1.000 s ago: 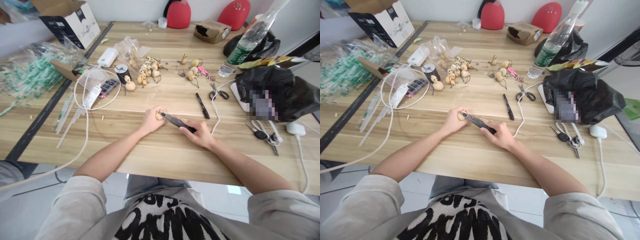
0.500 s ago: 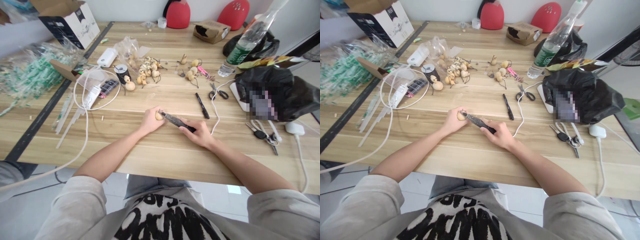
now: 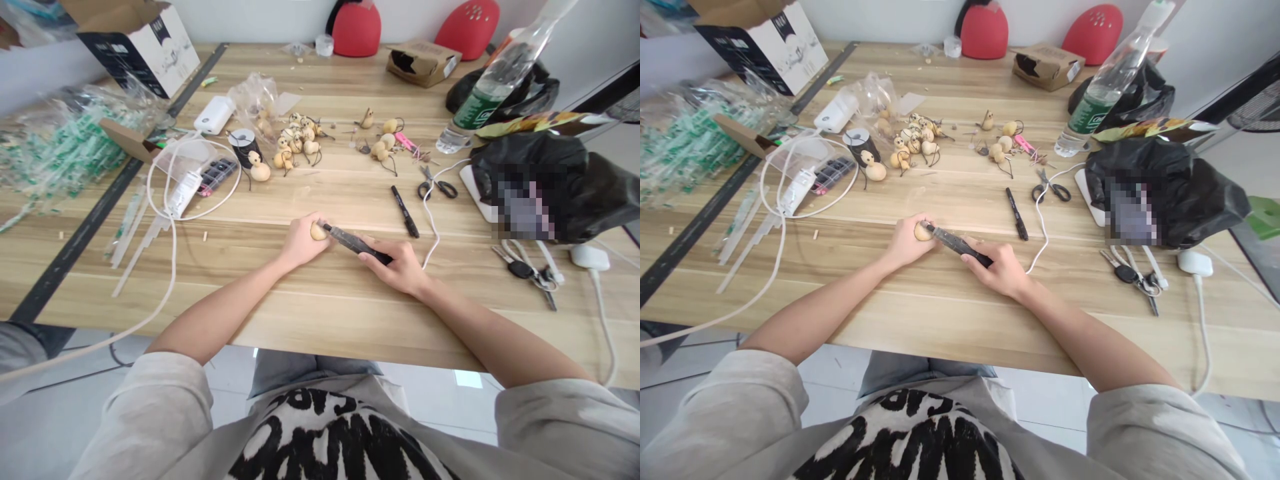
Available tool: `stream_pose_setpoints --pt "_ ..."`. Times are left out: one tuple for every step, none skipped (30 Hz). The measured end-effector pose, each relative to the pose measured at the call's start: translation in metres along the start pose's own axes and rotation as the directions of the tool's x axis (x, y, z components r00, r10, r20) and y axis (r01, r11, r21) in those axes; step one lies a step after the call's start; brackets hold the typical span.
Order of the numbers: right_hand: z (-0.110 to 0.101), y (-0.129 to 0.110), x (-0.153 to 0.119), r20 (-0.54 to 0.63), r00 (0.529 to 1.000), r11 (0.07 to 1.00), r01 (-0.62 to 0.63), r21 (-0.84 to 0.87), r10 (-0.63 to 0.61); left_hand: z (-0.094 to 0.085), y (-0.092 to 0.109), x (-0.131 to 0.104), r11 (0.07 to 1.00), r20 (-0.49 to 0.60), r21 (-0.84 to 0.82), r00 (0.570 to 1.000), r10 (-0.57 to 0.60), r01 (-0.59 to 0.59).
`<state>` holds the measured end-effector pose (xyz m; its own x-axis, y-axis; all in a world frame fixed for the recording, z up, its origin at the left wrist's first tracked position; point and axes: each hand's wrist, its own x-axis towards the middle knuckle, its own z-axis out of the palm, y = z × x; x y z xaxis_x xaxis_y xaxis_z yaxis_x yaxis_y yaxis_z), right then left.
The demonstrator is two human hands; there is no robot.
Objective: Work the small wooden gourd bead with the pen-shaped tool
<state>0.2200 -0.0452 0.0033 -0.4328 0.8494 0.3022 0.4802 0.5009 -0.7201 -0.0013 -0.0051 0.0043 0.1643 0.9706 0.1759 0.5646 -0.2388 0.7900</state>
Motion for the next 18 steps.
stream_pose_setpoints --pt "0.0000 -0.0003 0.0001 0.003 1.000 1.000 0.009 0.006 -0.009 0.0000 -0.0001 0.0001 1.000 0.012 -0.010 1.000 0.009 -0.009" --pt "0.0000 -0.0005 0.0002 0.003 1.000 1.000 0.011 0.005 -0.011 0.0000 -0.0003 0.0002 1.000 0.017 -0.015 1.000 0.015 -0.015" --pt "0.0000 -0.0007 0.0003 -0.001 1.000 1.000 0.003 -0.001 -0.003 0.0000 -0.0004 0.0002 1.000 0.010 -0.009 1.000 0.012 -0.011" --pt "0.0000 -0.0008 0.0004 -0.009 1.000 1.000 -0.010 -0.011 0.010 0.0001 -0.0005 0.0002 1.000 0.005 -0.001 1.000 0.006 -0.006" --pt "0.0000 -0.0008 0.0005 -0.015 1.000 1.000 -0.022 -0.018 0.021 0.0001 -0.0005 0.0001 1.000 -0.003 0.007 1.000 0.000 0.000" --pt "-0.0001 -0.0006 0.0005 -0.016 1.000 0.999 -0.025 -0.020 0.025 0.0001 -0.0005 0.0000 1.000 -0.006 0.010 1.000 -0.004 0.004" --pt "-0.0001 -0.0005 0.0004 -0.009 1.000 1.000 -0.020 -0.017 0.020 0.0001 -0.0004 -0.0001 1.000 -0.002 0.007 1.000 -0.004 0.004" --pt "-0.0001 -0.0004 0.0002 -0.001 1.000 1.000 -0.009 -0.010 0.009 0.0001 -0.0003 -0.0002 1.000 0.007 0.001 1.000 -0.001 0.001" --pt "0.0000 -0.0005 0.0001 0.004 1.000 1.000 0.000 -0.003 0.000 0.0001 -0.0001 -0.0004 1.000 0.013 -0.003 1.000 0.002 -0.002" --pt "0.0002 -0.0007 0.0001 0.005 1.000 1.000 0.001 0.002 -0.001 0.0001 -0.0001 -0.0004 1.000 0.014 -0.005 1.000 0.004 -0.003" --pt "0.0005 -0.0012 0.0001 0.001 1.000 1.000 -0.009 0.004 0.009 0.0002 0.0000 -0.0005 1.000 0.011 -0.003 1.000 0.002 -0.001" --pt "0.0008 -0.0019 0.0002 -0.011 1.000 1.000 -0.028 0.007 0.028 0.0003 -0.0001 -0.0004 1.000 0.004 0.003 1.000 -0.003 0.003" --pt "0.0012 -0.0026 0.0004 -0.024 0.998 0.999 -0.050 0.013 0.050 0.0004 -0.0002 -0.0004 1.000 -0.005 0.009 1.000 -0.007 0.007" --pt "0.0015 -0.0034 0.0007 -0.036 0.997 0.997 -0.074 0.021 0.075 0.0005 -0.0003 -0.0003 1.000 -0.011 0.013 1.000 -0.010 0.010" --pt "0.0018 -0.0040 0.0011 -0.045 0.994 0.995 -0.097 0.031 0.099 0.0006 -0.0004 -0.0002 1.000 -0.011 0.015 1.000 -0.011 0.011" --pt "0.0019 -0.0045 0.0015 -0.051 0.991 0.992 -0.122 0.043 0.124 0.0007 -0.0004 -0.0001 1.000 -0.009 0.015 1.000 -0.009 0.009" --pt "0.0019 -0.0046 0.0019 -0.057 0.987 0.988 -0.146 0.056 0.149 0.0006 -0.0003 0.0000 1.000 -0.007 0.018 1.000 -0.009 0.009" --pt "0.0018 -0.0045 0.0022 -0.060 0.983 0.983 -0.170 0.074 0.174 0.0006 0.0000 0.0001 1.000 -0.008 0.025 1.000 -0.012 0.012"
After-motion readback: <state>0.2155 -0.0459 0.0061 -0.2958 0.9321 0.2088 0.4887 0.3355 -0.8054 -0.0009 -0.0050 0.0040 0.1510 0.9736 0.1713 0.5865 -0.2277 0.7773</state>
